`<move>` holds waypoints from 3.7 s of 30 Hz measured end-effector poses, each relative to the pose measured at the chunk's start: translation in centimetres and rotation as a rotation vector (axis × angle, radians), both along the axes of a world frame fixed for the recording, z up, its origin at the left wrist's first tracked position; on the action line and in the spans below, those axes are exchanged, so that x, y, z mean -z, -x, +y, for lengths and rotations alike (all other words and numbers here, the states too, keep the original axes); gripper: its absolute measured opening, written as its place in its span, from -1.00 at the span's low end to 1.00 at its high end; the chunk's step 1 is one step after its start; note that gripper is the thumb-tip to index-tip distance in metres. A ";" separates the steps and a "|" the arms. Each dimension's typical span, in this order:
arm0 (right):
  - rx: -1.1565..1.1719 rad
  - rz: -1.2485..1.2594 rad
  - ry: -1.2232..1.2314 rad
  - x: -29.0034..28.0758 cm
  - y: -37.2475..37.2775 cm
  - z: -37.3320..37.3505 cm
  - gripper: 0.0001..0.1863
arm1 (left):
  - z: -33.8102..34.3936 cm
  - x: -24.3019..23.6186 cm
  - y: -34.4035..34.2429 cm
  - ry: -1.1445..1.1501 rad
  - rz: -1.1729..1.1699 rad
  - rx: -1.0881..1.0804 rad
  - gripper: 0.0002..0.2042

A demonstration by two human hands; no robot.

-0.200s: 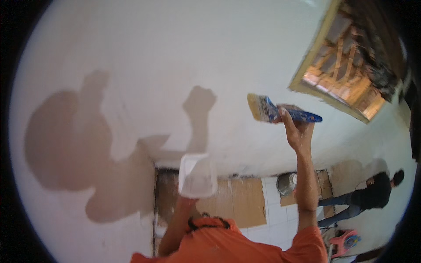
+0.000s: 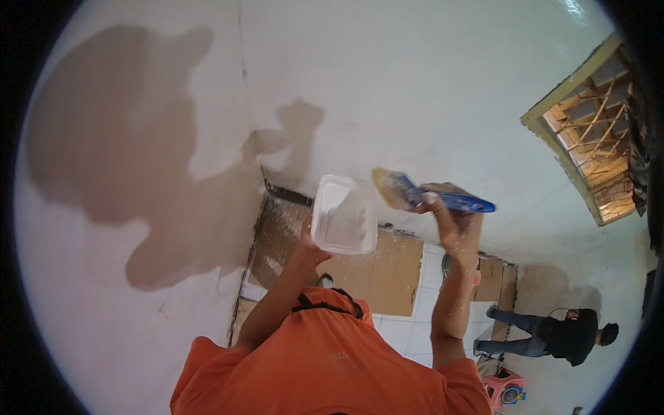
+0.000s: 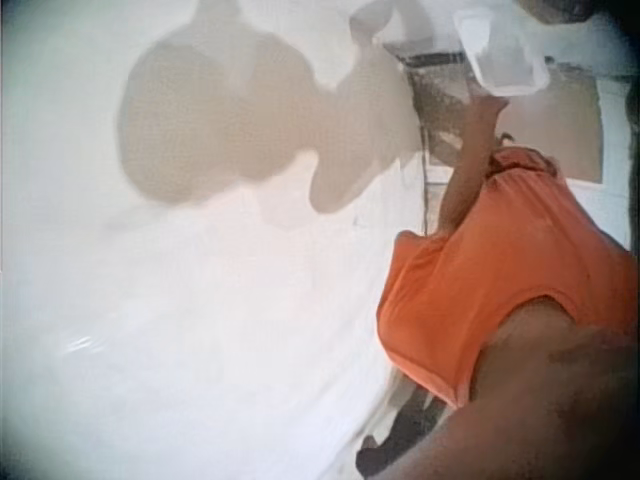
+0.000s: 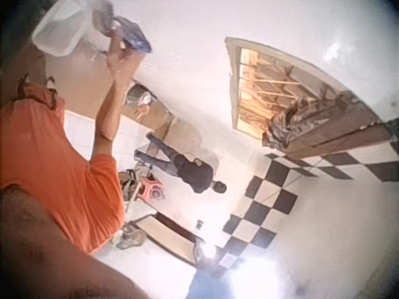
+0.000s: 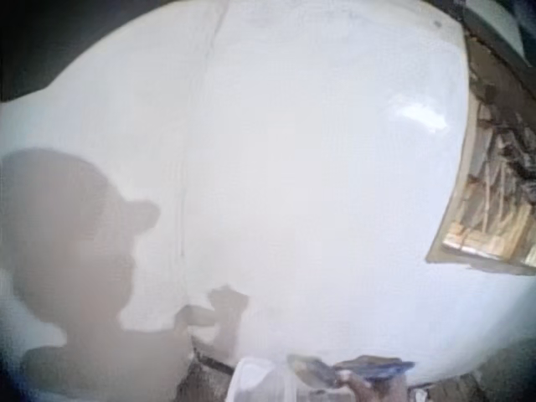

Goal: The person paints the wall and trim using a paint brush dipped into a white plastic container.

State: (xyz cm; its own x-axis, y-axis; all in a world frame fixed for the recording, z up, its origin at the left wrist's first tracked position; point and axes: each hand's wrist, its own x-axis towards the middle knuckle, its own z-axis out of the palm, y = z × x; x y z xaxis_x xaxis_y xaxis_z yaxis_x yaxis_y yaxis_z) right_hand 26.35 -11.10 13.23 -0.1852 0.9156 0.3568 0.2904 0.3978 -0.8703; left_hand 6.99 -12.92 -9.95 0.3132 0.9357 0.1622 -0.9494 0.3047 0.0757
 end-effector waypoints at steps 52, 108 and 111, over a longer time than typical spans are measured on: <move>-0.263 -0.339 -0.396 6.3 20.5 -2.8 -0.76 | -3.4 2.7 13.4 -0.122 0.132 -0.353 -0.35; 0.532 -0.506 -1.664 -53.7 27.6 29.8 -0.69 | 4.3 -3.8 18.0 -0.314 1.597 -1.029 -0.52; 0.304 -0.462 -1.728 -46.3 29.0 30.4 -0.78 | 3.2 -3.7 18.7 -0.314 1.780 -1.061 -0.51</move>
